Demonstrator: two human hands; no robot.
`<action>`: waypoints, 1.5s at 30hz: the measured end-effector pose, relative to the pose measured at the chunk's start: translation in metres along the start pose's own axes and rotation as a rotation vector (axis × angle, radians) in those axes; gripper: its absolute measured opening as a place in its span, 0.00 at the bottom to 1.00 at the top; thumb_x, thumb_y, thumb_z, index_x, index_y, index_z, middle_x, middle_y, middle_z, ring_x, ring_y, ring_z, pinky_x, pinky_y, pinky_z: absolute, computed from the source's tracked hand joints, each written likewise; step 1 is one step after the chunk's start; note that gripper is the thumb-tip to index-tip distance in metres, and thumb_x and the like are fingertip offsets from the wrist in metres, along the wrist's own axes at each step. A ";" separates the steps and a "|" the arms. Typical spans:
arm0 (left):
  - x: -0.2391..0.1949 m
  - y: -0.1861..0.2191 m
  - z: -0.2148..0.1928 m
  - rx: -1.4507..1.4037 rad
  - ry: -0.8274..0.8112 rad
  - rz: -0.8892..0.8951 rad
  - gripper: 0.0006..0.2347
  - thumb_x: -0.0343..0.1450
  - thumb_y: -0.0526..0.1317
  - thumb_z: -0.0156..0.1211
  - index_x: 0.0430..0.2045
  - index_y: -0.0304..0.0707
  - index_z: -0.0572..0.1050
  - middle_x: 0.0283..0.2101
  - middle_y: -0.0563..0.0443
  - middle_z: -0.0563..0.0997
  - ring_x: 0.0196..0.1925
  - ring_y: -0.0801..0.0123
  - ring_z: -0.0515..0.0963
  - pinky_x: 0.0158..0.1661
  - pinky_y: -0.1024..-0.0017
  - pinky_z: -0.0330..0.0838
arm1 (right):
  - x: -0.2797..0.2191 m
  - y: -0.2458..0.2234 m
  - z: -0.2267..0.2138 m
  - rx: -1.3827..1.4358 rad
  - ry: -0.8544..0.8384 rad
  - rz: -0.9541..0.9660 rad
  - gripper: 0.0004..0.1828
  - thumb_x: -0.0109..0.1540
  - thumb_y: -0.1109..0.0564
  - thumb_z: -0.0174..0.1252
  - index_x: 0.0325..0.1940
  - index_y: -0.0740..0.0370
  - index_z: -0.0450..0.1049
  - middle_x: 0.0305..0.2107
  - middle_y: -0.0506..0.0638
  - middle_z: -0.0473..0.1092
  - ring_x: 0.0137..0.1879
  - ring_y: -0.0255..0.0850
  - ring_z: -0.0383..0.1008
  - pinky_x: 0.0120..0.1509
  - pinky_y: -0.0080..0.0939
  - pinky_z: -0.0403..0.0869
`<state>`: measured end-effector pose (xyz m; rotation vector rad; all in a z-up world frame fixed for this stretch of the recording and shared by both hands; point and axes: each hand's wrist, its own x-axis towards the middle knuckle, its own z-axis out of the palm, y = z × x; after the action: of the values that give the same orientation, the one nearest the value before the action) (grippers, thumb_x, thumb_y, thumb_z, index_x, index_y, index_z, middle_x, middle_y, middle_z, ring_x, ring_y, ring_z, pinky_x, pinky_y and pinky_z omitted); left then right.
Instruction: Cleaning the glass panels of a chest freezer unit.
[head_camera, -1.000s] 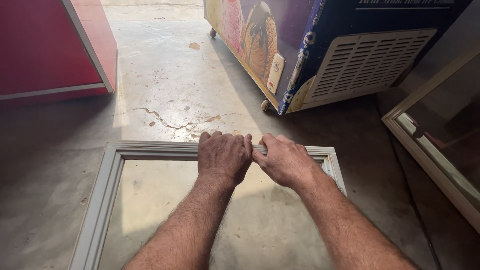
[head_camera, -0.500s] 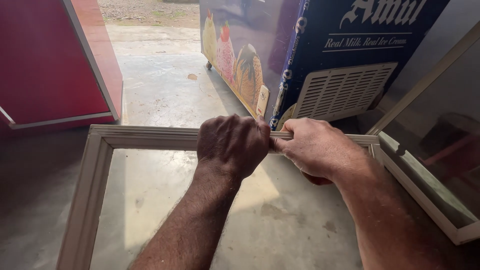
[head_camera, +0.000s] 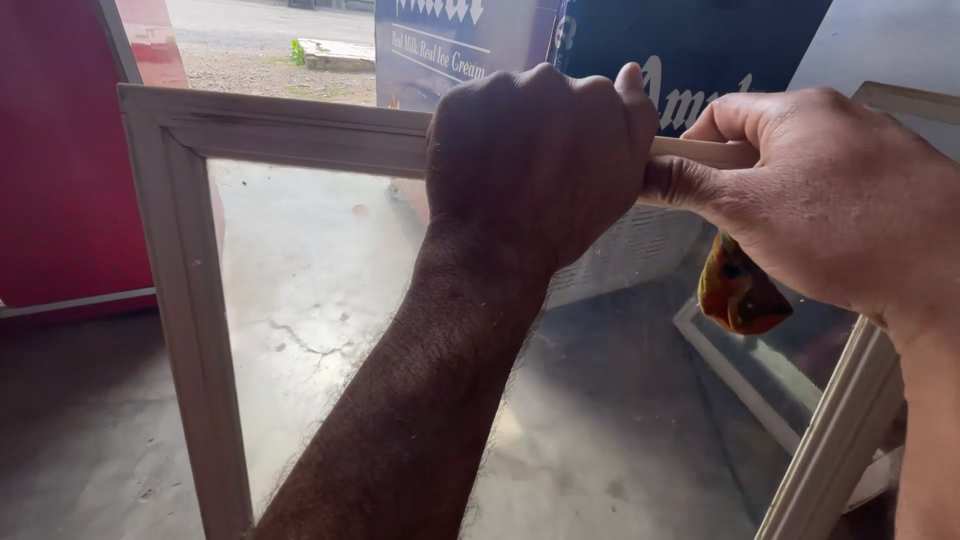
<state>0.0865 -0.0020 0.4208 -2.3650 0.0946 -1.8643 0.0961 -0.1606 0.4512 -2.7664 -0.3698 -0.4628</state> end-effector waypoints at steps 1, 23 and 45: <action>0.007 0.003 0.001 -0.012 0.027 -0.008 0.23 0.77 0.49 0.51 0.06 0.50 0.76 0.07 0.55 0.75 0.09 0.69 0.78 0.14 0.64 0.71 | 0.001 0.005 -0.004 -0.052 0.113 -0.099 0.34 0.56 0.24 0.54 0.45 0.54 0.80 0.23 0.49 0.77 0.30 0.40 0.80 0.42 0.50 0.78; -0.002 0.012 0.053 -0.226 0.180 0.075 0.15 0.78 0.42 0.57 0.19 0.42 0.77 0.22 0.52 0.79 0.30 0.62 0.81 0.39 0.57 0.78 | 0.023 0.025 0.033 0.148 0.278 -0.244 0.31 0.62 0.35 0.62 0.60 0.58 0.75 0.39 0.53 0.78 0.39 0.42 0.84 0.40 0.44 0.84; -0.006 0.014 0.041 -0.198 0.050 -0.012 0.15 0.78 0.44 0.56 0.19 0.43 0.74 0.21 0.54 0.76 0.29 0.62 0.79 0.42 0.57 0.73 | 0.026 0.023 0.044 0.259 0.294 -0.288 0.29 0.59 0.43 0.66 0.59 0.60 0.74 0.47 0.55 0.73 0.46 0.44 0.83 0.45 0.42 0.83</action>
<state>0.1250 -0.0126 0.4042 -2.4479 0.2831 -2.0061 0.1382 -0.1616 0.4151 -2.3587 -0.7033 -0.8158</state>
